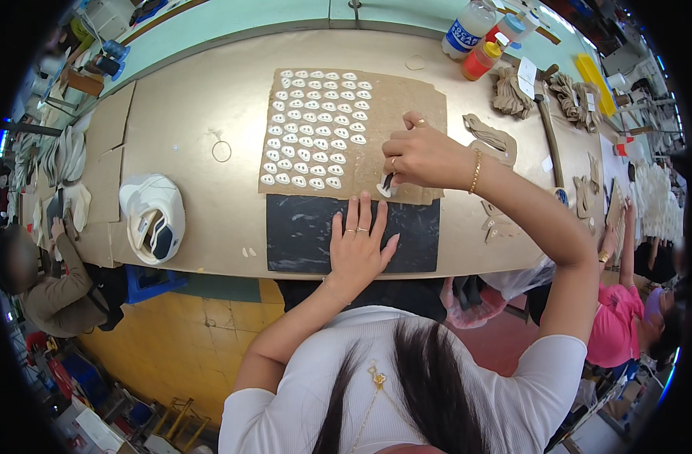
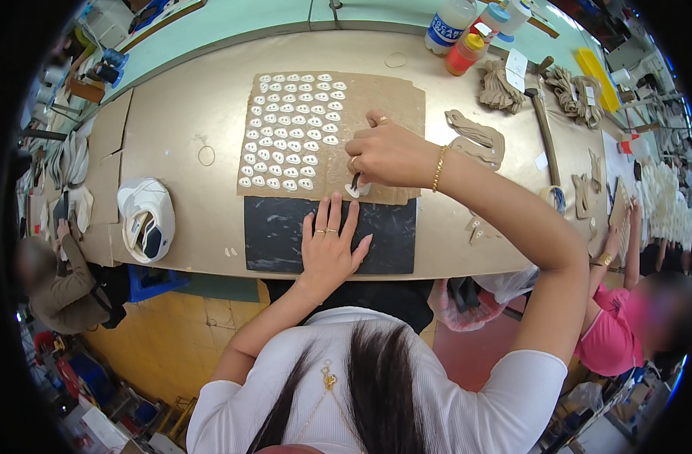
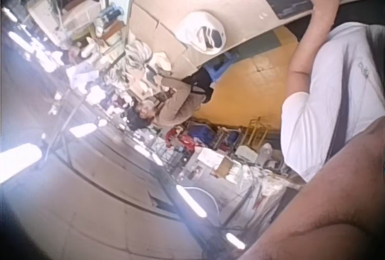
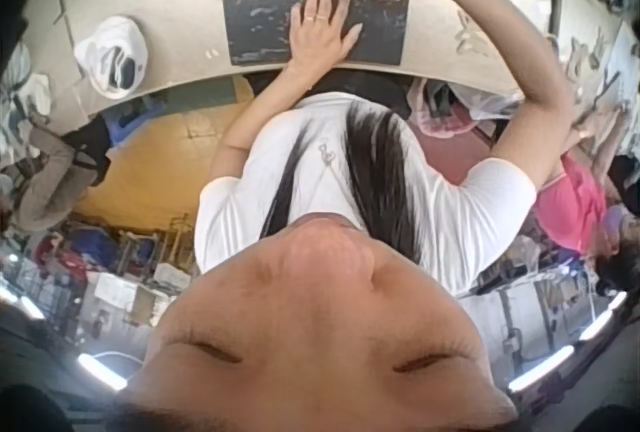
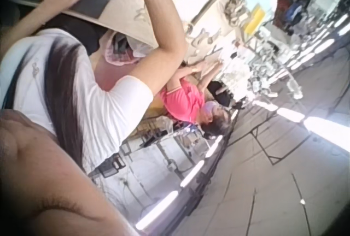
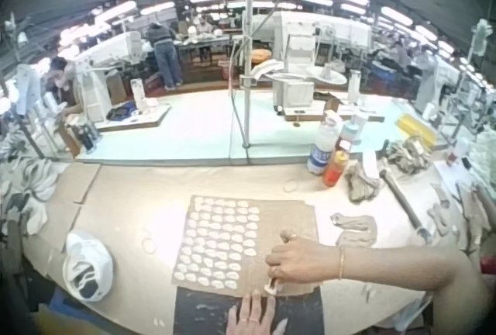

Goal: The person repeatedly picks up small beige fabric pieces from a pile, places them on a black cutting mat, and trims their edges with scissors. The trimmed pieces are then placed onto a cardboard sheet with many similar pieces already arranged in rows.

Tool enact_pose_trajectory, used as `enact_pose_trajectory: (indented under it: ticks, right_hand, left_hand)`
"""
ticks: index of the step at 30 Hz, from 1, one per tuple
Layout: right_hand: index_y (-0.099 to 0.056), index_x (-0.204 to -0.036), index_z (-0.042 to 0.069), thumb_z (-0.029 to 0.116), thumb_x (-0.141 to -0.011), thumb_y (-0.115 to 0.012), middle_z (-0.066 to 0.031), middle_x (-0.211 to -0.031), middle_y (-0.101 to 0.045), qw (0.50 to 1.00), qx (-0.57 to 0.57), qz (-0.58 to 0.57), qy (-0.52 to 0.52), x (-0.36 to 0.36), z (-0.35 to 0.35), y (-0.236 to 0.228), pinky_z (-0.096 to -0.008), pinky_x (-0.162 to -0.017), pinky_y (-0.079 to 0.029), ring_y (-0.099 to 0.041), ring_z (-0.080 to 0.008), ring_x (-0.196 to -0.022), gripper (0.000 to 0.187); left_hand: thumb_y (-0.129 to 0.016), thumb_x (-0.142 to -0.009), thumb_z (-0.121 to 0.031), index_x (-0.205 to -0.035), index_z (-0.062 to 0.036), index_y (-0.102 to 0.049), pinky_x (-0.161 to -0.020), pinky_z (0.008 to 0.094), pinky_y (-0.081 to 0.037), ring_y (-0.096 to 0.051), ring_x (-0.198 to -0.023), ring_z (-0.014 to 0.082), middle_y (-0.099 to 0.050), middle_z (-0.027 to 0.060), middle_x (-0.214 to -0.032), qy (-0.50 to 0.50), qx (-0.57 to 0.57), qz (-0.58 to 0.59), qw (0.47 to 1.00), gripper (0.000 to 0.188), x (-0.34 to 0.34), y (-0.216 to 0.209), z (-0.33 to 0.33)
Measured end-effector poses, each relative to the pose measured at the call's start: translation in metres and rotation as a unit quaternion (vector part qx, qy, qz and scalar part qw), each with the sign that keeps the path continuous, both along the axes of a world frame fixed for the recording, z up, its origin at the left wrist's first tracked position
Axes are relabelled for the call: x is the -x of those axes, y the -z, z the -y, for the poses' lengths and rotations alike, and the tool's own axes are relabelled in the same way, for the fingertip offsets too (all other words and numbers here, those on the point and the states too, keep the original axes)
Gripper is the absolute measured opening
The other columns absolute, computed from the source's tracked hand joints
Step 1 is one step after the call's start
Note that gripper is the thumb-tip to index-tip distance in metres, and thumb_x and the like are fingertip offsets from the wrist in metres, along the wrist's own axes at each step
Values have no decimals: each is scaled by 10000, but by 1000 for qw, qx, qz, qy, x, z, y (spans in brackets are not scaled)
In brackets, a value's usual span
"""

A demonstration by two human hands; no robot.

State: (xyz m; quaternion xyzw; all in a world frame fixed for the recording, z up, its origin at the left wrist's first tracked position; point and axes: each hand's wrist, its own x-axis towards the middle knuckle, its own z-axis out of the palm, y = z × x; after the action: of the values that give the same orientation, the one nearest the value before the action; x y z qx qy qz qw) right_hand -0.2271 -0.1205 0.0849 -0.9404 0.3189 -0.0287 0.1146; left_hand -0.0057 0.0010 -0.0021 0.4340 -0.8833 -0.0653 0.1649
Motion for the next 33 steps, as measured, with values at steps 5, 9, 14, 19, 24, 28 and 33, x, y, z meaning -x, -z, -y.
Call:
enact_pose_trajectory:
  ticks: [5, 9, 14, 19, 24, 28, 33]
  right_hand:
    - [-716, -748, 148, 287, -762, -771, 19, -799, -568, 999, 50, -12, -2, 13, -37, -2, -439, -961, -409, -614, -153, -870, 150]
    - [-683, -762, 135, 203, -784, -698, 16, -786, -533, 996, 82, -3, -32, 16, -51, 9, -448, -997, -420, -583, -162, -846, 73]
    - [-701, -735, 139, 172, -786, -663, 14, -780, -545, 988, 132, 16, -74, 12, -57, 19, -434, -1042, -421, -592, -167, -868, 72]
    - [-731, -712, 162, 175, -789, -655, 21, -775, -592, 978, 158, 10, -137, -8, -53, 20, -410, -1126, -365, -614, -167, -901, 109]
    - [-745, -721, 173, 197, -777, -672, 38, -786, -633, 974, 144, -11, -173, -21, -44, 14, -405, -1159, -334, -626, -154, -909, 95]
    - [-753, -726, 182, 210, -766, -682, 51, -789, -647, 976, 138, -14, -166, -24, -41, 16, -411, -1167, -328, -633, -146, -903, 86]
    - [-753, -753, 186, 204, -771, -687, 47, -821, -651, 983, 121, -31, -135, -20, -44, 15, -438, -1170, -327, -635, -149, -903, 71]
  left_hand:
    - [-691, -885, -438, -1401, -69, -577, -1065, 527, -364, -475, -1322, 397, -475, 250, -1476, -1, 0, -14, 1000, 645, 10, -1, 8]
    - [-736, -882, -275, -1342, -39, -596, -1067, 520, -394, -502, -1248, 433, -462, 247, -1412, -14, -22, -82, 996, 535, 15, -7, 27]
    - [-712, -887, -93, -1252, -17, -627, -1014, 449, -459, -532, -1192, 401, -512, 227, -1257, -30, -99, -202, 974, 382, 0, -9, 38]
    - [-753, -817, -108, -1179, -93, -693, -941, 463, -418, -513, -1146, 334, -520, 134, -1181, 36, 9, -154, 987, 368, -19, -8, 27]
    - [-785, -797, -203, -1197, -154, -714, -916, 459, -400, -486, -1100, 316, -533, 113, -1193, 98, 10, -117, 988, 410, -16, -10, 5]
    - [-797, -796, -239, -1174, -151, -717, -919, 460, -395, -489, -1105, 309, -547, 116, -1210, 78, 1, -106, 991, 396, -12, -7, 8]
    - [-787, -807, -250, -1150, -154, -723, -925, 457, -388, -501, -1107, 302, -567, 101, -1205, 78, 22, -85, 993, 362, -7, -8, 10]
